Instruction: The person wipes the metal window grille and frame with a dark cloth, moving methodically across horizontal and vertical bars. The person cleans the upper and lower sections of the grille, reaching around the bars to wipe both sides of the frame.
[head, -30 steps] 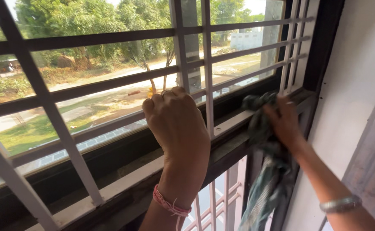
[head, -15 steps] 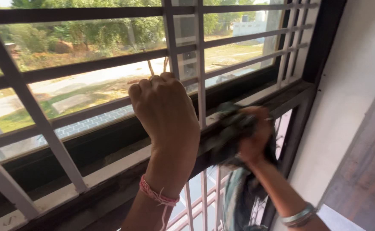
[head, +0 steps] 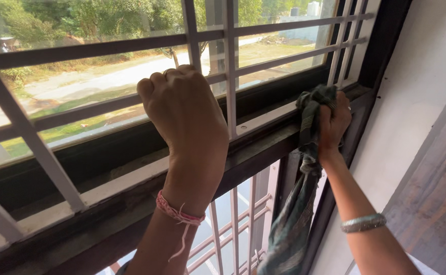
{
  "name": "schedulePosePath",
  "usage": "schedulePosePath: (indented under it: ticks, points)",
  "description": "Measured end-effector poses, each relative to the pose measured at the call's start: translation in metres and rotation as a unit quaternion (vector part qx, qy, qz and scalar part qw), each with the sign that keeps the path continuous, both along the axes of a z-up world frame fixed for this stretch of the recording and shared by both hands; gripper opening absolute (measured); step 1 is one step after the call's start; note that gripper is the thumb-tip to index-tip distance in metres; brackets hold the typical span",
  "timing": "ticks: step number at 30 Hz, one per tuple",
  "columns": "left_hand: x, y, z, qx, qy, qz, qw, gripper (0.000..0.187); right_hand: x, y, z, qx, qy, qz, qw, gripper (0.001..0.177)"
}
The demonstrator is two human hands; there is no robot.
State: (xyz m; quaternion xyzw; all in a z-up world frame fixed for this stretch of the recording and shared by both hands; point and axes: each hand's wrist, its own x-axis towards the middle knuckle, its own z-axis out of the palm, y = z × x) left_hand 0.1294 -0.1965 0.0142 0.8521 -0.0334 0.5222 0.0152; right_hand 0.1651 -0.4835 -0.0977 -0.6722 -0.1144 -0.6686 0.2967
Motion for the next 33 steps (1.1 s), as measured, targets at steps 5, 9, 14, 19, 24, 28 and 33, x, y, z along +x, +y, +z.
schedulePosePath:
  ticks: [5,9,14,19,24,28,33]
  points:
    - [-0.001,-0.003,0.003,0.007,-0.062,0.04,0.997,0.017,-0.002,0.057,0.002,-0.066,0.01,-0.028,0.997,0.023]
    - [-0.001,-0.002,-0.008,-0.004,-0.061,-0.015,0.998,0.014,0.006,0.04,-0.022,-0.119,0.007,-0.039,0.992,0.021]
    - [-0.006,-0.005,0.001,-0.023,-0.056,-0.007,0.998,0.01,0.009,-0.008,0.011,-0.03,0.098,-0.073,0.992,0.021]
    - [0.003,-0.005,0.001,-0.02,-0.103,-0.037,0.994,0.005,0.037,-0.004,0.089,-0.05,-0.059,0.005,0.997,0.027]
    - [-0.012,-0.004,-0.001,-0.03,-0.036,-0.06,0.997,0.012,0.052,-0.001,0.108,-0.111,0.144,0.032,0.983,0.03]
    - [-0.06,-0.036,0.009,-0.032,-0.098,0.044,0.994,0.051,0.042,0.002,0.116,-0.148,0.136,0.02,0.979,0.029]
    - [-0.039,-0.132,-0.009,0.008,-0.209,-0.237,0.949,0.04,0.041,-0.01,0.102,-0.244,0.062,0.027,0.967,0.032]
